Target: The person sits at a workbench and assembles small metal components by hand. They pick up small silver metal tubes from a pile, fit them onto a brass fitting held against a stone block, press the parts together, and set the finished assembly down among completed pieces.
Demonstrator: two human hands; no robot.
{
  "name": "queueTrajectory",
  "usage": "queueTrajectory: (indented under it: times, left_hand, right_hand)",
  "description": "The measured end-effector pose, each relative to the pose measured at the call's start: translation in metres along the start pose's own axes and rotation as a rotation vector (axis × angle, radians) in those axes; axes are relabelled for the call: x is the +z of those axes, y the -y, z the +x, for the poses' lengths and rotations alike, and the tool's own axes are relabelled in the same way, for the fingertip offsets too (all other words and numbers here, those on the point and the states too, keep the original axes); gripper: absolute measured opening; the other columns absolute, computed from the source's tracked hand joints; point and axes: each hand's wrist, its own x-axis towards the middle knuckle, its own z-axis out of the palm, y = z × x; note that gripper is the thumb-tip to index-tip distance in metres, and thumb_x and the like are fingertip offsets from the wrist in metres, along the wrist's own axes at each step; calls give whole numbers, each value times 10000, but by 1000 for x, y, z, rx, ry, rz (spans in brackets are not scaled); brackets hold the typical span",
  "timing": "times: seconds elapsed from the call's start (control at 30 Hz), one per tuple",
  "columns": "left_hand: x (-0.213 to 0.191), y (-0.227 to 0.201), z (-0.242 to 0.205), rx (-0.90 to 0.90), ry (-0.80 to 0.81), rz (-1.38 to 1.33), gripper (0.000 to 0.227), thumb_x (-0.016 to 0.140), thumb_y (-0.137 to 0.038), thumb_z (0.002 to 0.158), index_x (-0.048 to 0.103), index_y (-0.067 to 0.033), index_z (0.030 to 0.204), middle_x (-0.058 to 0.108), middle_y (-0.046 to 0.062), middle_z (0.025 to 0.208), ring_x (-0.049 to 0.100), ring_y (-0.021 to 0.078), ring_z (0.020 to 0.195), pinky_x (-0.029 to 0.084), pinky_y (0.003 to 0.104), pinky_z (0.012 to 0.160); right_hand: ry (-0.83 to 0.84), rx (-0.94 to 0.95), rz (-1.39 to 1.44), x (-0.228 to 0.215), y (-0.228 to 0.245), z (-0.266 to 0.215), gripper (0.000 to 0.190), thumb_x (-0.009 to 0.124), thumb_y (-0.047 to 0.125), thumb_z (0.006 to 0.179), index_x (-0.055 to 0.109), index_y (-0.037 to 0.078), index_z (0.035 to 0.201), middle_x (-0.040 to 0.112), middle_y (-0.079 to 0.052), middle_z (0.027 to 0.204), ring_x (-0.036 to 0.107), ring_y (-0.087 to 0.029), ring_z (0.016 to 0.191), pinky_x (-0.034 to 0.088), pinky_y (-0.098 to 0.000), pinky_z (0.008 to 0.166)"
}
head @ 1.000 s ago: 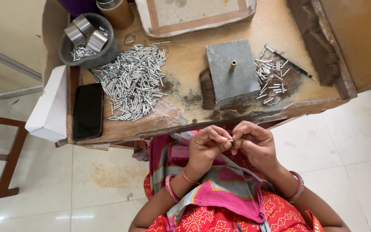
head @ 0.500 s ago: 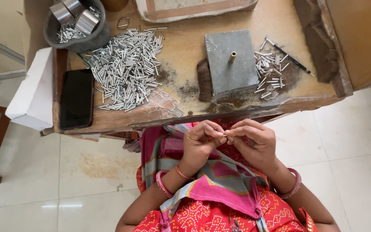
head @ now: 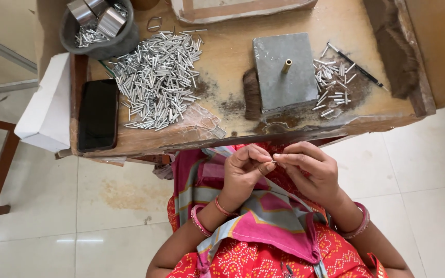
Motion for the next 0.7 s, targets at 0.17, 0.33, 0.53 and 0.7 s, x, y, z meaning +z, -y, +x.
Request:
queueTrajectory:
  times: [0.17,0.33,0.53,0.7]
  left_hand:
    - [1,0,2,34,13,55,161,743,100,928,659,-27,980,659,51,1029,627,116,967,527,253,890]
    - [7,-14,-1,86,15,173,179,751,97,909,650,-34,976,656,50,1018,627,114,950,534,253,853]
    - [17,-46,4,367,-1,600,201,809,38,866,641,-44,941,674,70,956,652,180,874,544,293,792]
    - [16,-55,6,580,24,803,182,795,15,871,654,-50,965,682,79,954,655,238,872,544,340,791]
  right_hand:
    - [21,-17,5,-6,9,12,231,742,-29,860,727,12,1086,686,-119,1000,702,-205,866,566,-292,756]
    - [11,20,9,0,3,1,206,735,-41,868,745,25,1063,698,-107,976,703,-188,839,561,-281,740]
    - [35,13,44,8,14,18,314,717,-39,787,654,-23,1094,686,-145,1051,710,-260,953,572,-323,824]
    - [54,37,80,14,12,19,189,697,-50,817,658,17,989,698,-130,1026,721,-244,913,577,-325,804]
